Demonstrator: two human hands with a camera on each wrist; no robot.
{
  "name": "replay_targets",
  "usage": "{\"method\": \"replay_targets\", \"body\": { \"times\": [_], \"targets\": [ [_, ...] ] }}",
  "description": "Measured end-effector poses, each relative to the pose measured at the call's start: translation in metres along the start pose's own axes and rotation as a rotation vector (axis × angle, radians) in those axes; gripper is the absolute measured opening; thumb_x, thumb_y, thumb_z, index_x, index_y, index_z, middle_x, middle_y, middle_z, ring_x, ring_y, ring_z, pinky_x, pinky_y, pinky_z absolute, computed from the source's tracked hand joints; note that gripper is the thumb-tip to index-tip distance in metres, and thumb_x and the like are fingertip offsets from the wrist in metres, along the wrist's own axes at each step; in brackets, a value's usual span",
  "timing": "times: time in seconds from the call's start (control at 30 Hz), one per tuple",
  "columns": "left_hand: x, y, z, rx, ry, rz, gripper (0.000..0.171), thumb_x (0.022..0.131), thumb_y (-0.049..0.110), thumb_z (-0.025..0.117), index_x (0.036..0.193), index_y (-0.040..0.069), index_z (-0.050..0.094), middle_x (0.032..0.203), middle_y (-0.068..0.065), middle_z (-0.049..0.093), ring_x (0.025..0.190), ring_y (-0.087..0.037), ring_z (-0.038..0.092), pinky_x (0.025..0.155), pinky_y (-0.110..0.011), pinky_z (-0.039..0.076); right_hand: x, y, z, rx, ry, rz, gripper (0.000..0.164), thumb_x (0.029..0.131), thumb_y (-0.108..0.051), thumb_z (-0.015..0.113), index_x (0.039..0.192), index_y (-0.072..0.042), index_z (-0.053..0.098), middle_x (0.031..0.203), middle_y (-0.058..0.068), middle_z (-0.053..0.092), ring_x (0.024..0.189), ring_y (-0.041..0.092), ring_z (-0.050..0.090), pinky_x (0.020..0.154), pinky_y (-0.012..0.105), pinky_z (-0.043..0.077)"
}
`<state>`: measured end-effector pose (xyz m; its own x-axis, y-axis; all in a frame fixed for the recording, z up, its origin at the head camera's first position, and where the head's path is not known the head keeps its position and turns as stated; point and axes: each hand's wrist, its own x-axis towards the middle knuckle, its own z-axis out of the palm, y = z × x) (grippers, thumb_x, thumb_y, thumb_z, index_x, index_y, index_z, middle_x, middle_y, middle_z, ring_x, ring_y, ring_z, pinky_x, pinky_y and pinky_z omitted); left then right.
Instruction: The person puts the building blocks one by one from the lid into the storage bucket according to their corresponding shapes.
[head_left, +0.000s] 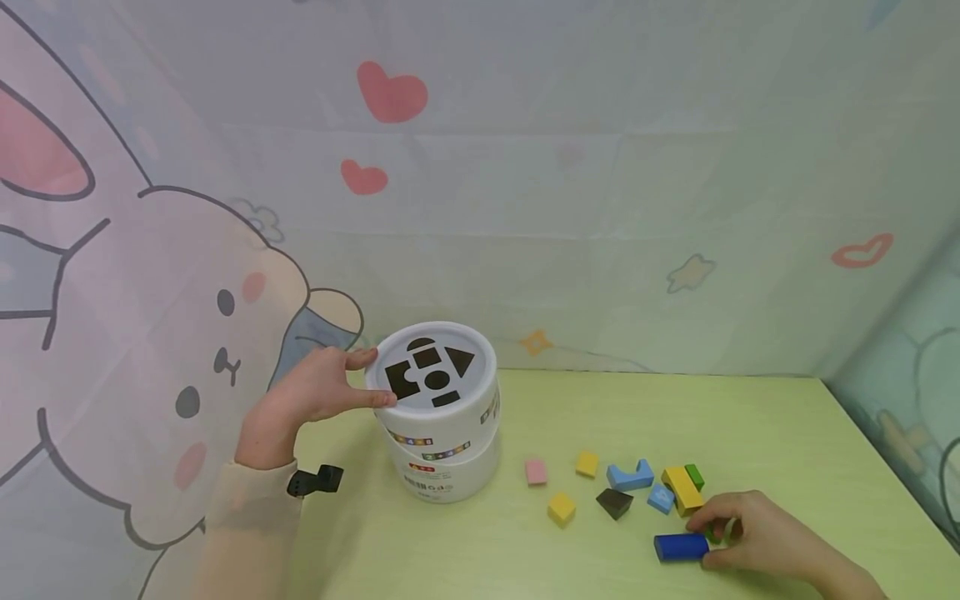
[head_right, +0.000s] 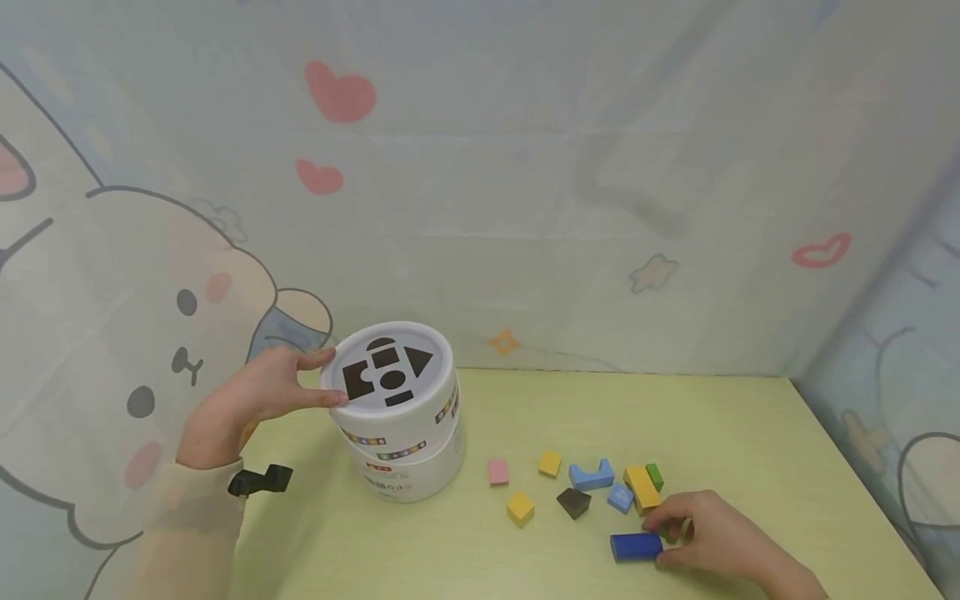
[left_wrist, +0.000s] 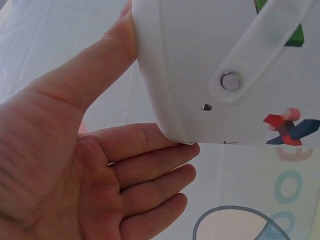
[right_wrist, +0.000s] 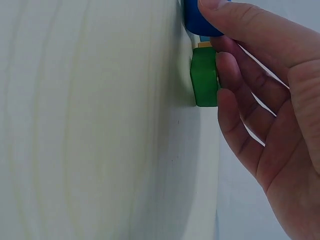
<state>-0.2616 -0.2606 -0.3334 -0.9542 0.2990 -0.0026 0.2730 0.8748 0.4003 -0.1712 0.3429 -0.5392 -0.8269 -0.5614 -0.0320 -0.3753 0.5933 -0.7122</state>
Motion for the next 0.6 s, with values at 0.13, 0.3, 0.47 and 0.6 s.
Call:
{"method": "replay_targets", "body": {
  "times": [0.13, 0.3, 0.47, 0.6],
  "targets": [
    [-0.0012, 0.0004, -0.0007, -0.002, 0.000, -0.001, 0.099, 0.083, 0.066, 0.085, 0.155, 0.005, 0.055, 0.158, -0.016, 0.052, 0.149, -0.046, 0.043, 0.104, -0.059, 0.049, -0.0006, -0.0003, 0.0001, -0.002, 0.000, -0.025, 0.026, 0.088, -0.030, 0.091, 0.111, -0.023, 0.081, 0.100, -0.019, 0.071, 0.081, 0.004, 0.060, 0.066, 0.027, 0.052],
    [-0.0012, 0.0002, -0.0009, -0.013, -0.001, 0.002, 0.099, 0.083, 0.066, 0.085, 0.155, 0.005, 0.055, 0.158, -0.015, 0.052, 0.149, -0.045, 0.042, 0.105, -0.059, 0.048, -0.0003, -0.0004, -0.0005, -0.001, -0.001, -0.037, 0.025, 0.089, -0.031, 0.090, 0.111, -0.025, 0.081, 0.103, -0.019, 0.071, 0.081, 0.004, 0.061, 0.066, 0.027, 0.053],
    [-0.0002, -0.0007, -0.0010, -0.018, 0.000, 0.002, 0.100, 0.082, 0.066, 0.086, 0.154, 0.005, 0.055, 0.158, -0.015, 0.052, 0.149, -0.045, 0.043, 0.104, -0.058, 0.049, -0.0021, -0.0012, -0.0010, -0.030, 0.026, -0.050, 0.024, 0.088, -0.026, 0.091, 0.110, -0.025, 0.080, 0.101, -0.019, 0.068, 0.081, 0.003, 0.060, 0.064, 0.027, 0.052],
    [-0.0006, -0.0011, -0.0007, -0.016, -0.003, -0.001, 0.099, 0.082, 0.065, 0.086, 0.155, 0.006, 0.055, 0.158, -0.014, 0.052, 0.149, -0.044, 0.043, 0.105, -0.058, 0.049, -0.0020, -0.0022, 0.0000, -0.062, 0.046, -0.059, 0.025, 0.088, -0.025, 0.091, 0.110, -0.025, 0.078, 0.100, -0.021, 0.066, 0.082, 0.002, 0.059, 0.065, 0.026, 0.052]
  ]
}}
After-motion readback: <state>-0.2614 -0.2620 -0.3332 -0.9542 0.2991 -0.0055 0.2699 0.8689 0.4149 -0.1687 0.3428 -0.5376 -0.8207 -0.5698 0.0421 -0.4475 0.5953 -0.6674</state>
